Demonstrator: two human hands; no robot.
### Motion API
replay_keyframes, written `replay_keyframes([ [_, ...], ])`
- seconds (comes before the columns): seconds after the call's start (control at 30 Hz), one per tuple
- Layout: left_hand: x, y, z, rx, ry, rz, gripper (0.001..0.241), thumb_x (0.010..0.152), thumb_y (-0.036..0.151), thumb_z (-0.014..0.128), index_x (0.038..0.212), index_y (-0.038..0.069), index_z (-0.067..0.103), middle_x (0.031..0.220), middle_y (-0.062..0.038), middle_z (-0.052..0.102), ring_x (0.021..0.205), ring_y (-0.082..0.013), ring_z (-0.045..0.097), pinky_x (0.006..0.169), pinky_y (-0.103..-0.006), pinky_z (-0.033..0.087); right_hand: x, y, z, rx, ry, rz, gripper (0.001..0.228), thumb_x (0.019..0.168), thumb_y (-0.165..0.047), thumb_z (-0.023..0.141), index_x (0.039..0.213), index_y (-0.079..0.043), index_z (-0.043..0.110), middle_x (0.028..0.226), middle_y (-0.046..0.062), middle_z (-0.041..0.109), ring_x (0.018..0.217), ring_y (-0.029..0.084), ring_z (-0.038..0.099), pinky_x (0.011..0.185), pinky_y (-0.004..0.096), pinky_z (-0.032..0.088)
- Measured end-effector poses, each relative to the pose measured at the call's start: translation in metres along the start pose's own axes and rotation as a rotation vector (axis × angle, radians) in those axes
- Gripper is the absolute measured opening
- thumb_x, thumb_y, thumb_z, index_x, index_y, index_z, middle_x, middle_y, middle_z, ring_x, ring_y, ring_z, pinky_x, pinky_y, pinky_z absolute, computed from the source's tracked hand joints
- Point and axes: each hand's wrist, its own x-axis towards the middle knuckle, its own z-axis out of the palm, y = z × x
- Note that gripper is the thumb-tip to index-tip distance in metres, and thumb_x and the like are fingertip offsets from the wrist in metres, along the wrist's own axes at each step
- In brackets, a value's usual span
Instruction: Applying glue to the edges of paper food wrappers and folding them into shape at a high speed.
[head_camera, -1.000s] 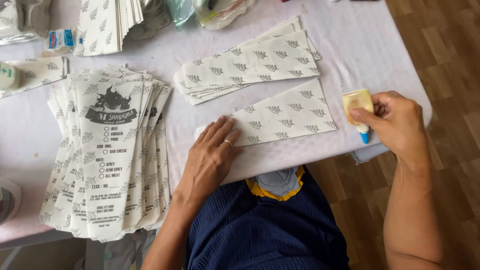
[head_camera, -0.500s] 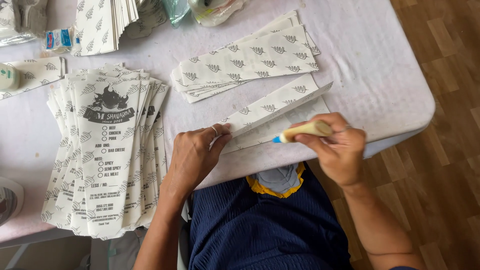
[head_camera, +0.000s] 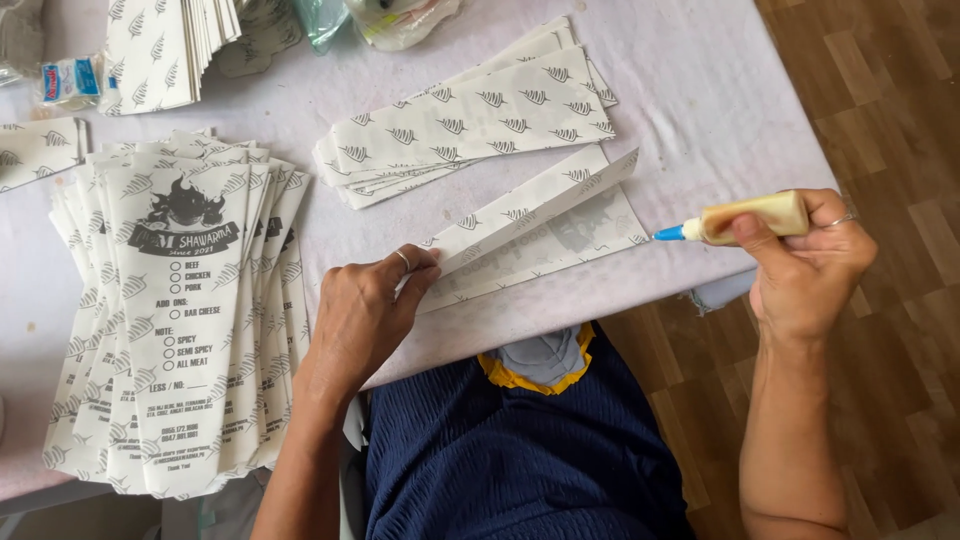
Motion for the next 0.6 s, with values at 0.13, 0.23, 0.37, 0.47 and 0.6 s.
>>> replay_keyframes([
  [0.13, 0.002, 0.003, -0.002, 0.006, -0.012, -0.012, 0.007, 0.096, 0.017, 0.072, 0.093, 0.011, 0.075, 0.077, -0.011, 0.079, 0.069, -0.033, 0.076, 0.062, -0.0404, 0.059, 0.0, 0.011, 0.002, 0.028, 0.023, 0.001, 0.031, 0.094, 0.006, 0.084, 0.109, 0.002, 0.058, 0.097, 0.017, 0.072, 0.094, 0.021, 0.074, 0.092, 0.036, 0.064],
  [0.23, 0.003, 0.005, -0.007, -0.028, -0.045, -0.031, 0.008, 0.095, 0.016, 0.072, 0.095, 0.009, 0.076, 0.082, -0.014, 0.079, 0.078, -0.0324, 0.077, 0.072, -0.0426, 0.061, -0.004, 0.004, 0.02, 0.062, -0.02, 0.037, 0.027, 0.095, 0.008, 0.08, 0.107, 0.004, 0.056, 0.097, 0.021, 0.072, 0.091, 0.025, 0.075, 0.089, 0.042, 0.065],
  [0.37, 0.006, 0.01, -0.013, -0.068, -0.053, -0.037, 0.009, 0.095, 0.016, 0.072, 0.095, 0.008, 0.076, 0.084, -0.016, 0.079, 0.081, -0.033, 0.078, 0.074, -0.0444, 0.061, -0.011, 0.026, 0.026, 0.102, -0.054, 0.069, 0.027, 0.092, 0.01, 0.079, 0.105, 0.005, 0.056, 0.092, 0.023, 0.071, 0.086, 0.028, 0.076, 0.083, 0.042, 0.065],
  [0.47, 0.007, 0.01, -0.015, -0.123, -0.058, -0.064, 0.011, 0.095, 0.016, 0.073, 0.095, 0.006, 0.077, 0.085, -0.017, 0.079, 0.084, -0.034, 0.078, 0.075, -0.0458, 0.062, -0.023, 0.016, 0.055, 0.11, -0.104, 0.086, 0.026, 0.089, 0.01, 0.08, 0.102, 0.005, 0.058, 0.089, 0.023, 0.072, 0.083, 0.027, 0.076, 0.081, 0.041, 0.065],
  [0.6, 0.009, -0.006, -0.014, -0.191, -0.085, -0.092, 0.017, 0.097, 0.02, 0.071, 0.097, 0.005, 0.077, 0.084, -0.017, 0.079, 0.083, -0.0368, 0.078, 0.077, -0.0496, 0.06, -0.044, -0.009, 0.111, 0.151, -0.209, 0.079, 0.023, 0.084, 0.008, 0.083, 0.094, 0.005, 0.062, 0.083, 0.021, 0.074, 0.081, 0.021, 0.074, 0.077, 0.037, 0.063],
])
